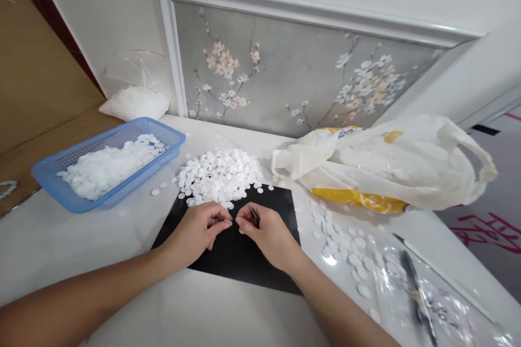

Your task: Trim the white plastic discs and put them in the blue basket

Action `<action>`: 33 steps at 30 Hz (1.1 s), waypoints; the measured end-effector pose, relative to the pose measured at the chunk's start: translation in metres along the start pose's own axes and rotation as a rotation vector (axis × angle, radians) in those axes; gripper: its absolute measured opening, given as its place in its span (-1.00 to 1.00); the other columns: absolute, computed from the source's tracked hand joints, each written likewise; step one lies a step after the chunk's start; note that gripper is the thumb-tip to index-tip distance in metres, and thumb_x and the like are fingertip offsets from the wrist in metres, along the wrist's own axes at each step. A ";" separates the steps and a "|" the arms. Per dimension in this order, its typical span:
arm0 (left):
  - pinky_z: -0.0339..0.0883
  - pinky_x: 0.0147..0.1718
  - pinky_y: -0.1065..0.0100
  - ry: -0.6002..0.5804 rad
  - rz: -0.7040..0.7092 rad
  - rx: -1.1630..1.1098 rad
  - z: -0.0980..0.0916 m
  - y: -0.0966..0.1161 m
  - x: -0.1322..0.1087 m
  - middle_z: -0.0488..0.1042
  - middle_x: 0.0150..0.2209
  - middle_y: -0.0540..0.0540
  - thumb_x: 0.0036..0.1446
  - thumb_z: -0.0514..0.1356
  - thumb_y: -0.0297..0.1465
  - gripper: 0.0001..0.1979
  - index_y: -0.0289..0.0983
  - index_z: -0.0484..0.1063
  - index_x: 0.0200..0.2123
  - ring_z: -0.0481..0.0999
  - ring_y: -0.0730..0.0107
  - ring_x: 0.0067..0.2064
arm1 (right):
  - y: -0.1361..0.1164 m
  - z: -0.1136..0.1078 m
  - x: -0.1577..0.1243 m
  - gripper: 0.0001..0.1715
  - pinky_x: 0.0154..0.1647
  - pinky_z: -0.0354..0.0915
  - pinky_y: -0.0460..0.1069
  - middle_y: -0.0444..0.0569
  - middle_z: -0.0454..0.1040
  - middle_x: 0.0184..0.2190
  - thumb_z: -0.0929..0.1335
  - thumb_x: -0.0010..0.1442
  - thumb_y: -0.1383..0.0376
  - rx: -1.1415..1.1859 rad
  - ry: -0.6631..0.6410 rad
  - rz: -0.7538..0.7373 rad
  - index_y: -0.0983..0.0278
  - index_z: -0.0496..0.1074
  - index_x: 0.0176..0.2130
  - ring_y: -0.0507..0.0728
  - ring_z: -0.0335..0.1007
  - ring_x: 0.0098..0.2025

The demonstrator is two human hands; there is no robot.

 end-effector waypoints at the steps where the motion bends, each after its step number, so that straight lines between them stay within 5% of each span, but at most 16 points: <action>1: 0.20 -0.54 0.47 0.000 0.017 0.040 0.000 0.002 0.000 0.34 -0.45 0.07 0.10 0.11 -0.46 -0.88 -0.27 0.43 -0.45 0.26 0.65 -0.63 | 0.003 -0.002 0.001 -0.83 -0.47 0.13 -0.09 -0.20 0.28 -0.56 0.30 0.14 0.24 0.017 0.010 0.021 0.25 0.35 -0.45 0.00 0.16 -0.51; 11: 0.15 -0.56 0.47 -0.001 -0.032 -0.177 -0.003 -0.007 0.003 0.30 -0.56 0.12 0.12 0.14 -0.34 -0.89 -0.24 0.37 -0.42 0.24 0.57 -0.60 | 0.005 -0.001 0.001 -0.81 -0.46 0.13 -0.09 -0.17 0.37 -0.54 0.37 0.07 0.18 0.065 0.030 0.057 0.28 0.46 -0.41 0.02 0.22 -0.47; 18: 0.23 -0.45 0.43 0.035 0.093 0.004 -0.006 0.011 -0.002 0.42 -0.28 -0.01 0.08 0.19 -0.35 -0.87 -0.22 0.51 -0.30 0.33 0.54 -0.48 | -0.002 -0.003 -0.002 -0.79 -0.50 0.09 -0.10 -0.17 0.38 -0.54 0.34 0.09 0.20 0.024 -0.027 0.061 0.28 0.40 -0.48 0.00 0.19 -0.50; 24: 0.33 -0.50 0.45 0.044 -0.124 -0.364 -0.005 -0.006 -0.005 0.46 -0.56 0.00 0.07 0.21 -0.33 -0.85 -0.30 0.50 -0.45 0.44 0.47 -0.52 | -0.015 0.006 -0.009 -0.70 -0.58 0.12 -0.11 -0.21 0.30 -0.66 0.22 0.23 0.19 -0.053 -0.024 0.045 0.26 0.34 -0.47 -0.01 0.18 -0.65; 29: 0.43 -0.44 0.43 -0.024 -0.264 -0.739 0.010 -0.017 -0.010 0.55 -0.45 -0.09 0.08 0.24 -0.23 -0.74 -0.33 0.45 -0.31 0.55 0.41 -0.46 | -0.008 -0.033 -0.016 -0.54 -0.58 0.17 -0.04 -0.15 0.35 -0.65 0.04 0.33 0.10 -0.471 0.207 0.029 0.22 0.36 -0.08 0.12 0.32 -0.62; 33: 0.46 -0.26 0.43 -0.064 -0.327 -0.833 0.018 -0.021 -0.014 0.58 -0.34 -0.13 0.06 0.28 -0.30 -0.72 -0.34 0.49 -0.18 0.59 0.39 -0.32 | -0.004 -0.064 -0.021 -0.39 -0.44 0.29 0.02 0.10 0.48 -0.30 0.03 0.30 0.26 -0.656 0.357 -0.137 0.30 -0.04 0.30 0.16 0.44 -0.45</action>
Point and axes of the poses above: each hand's wrist, its own x-axis towards the middle knuckle, its own z-axis out of the palm, y = z × x, the point moved 10 cm from there along x, towards the middle knuckle
